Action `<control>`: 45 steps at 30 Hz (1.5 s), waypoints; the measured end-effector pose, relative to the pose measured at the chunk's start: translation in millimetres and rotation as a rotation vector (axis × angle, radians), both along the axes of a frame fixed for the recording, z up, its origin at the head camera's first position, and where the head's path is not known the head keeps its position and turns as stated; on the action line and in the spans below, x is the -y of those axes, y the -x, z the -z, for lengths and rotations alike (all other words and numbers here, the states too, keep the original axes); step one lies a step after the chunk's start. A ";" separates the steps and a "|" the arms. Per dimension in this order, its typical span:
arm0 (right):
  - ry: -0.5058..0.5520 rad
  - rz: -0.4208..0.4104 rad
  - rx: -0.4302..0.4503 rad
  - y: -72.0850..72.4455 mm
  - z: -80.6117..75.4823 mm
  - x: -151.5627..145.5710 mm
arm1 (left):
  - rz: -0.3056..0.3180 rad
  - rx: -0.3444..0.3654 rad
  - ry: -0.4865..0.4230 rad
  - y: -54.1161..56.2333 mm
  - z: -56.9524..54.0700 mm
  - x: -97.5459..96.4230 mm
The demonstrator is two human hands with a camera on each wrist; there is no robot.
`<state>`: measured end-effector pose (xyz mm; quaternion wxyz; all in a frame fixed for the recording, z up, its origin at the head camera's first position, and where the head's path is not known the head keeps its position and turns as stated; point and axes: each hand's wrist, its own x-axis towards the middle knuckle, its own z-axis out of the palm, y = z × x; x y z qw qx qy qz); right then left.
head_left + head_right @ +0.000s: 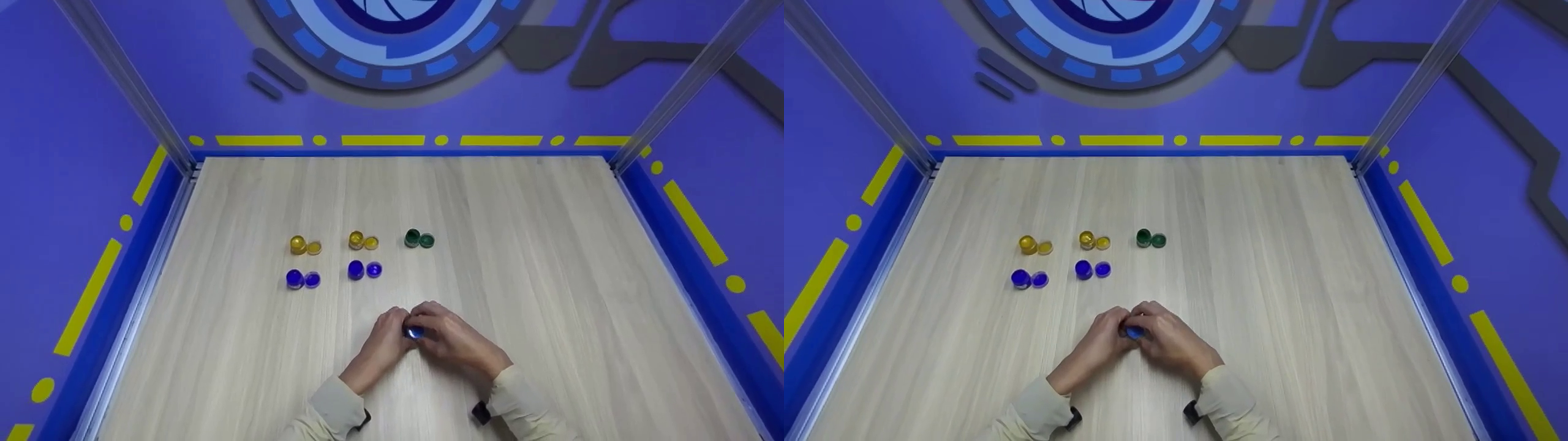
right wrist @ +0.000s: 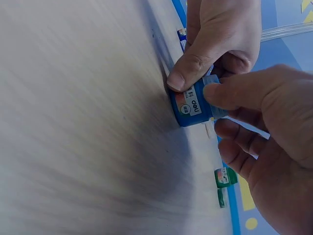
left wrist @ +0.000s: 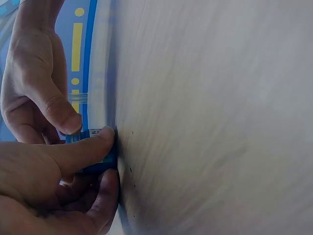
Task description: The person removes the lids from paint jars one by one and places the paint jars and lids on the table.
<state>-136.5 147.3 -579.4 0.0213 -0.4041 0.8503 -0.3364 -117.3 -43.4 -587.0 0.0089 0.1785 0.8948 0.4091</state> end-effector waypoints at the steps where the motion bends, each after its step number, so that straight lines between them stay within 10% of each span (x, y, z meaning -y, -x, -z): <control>1: 0.005 0.007 0.015 0.1 0.2 -0.9 | -0.003 0.007 0.002 0.2 -0.1 -0.5; 19: 0.097 0.483 0.093 -28.1 4.5 15.0 | -0.004 -0.017 -0.005 8.4 -0.7 -3.4; 32: 0.070 0.354 0.098 -22.0 3.1 15.5 | -0.003 -0.024 -0.004 3.9 2.9 -0.2; 45: -0.069 0.056 -0.051 -7.7 -1.4 1.4 | 0.015 -0.032 0.019 1.0 3.2 1.8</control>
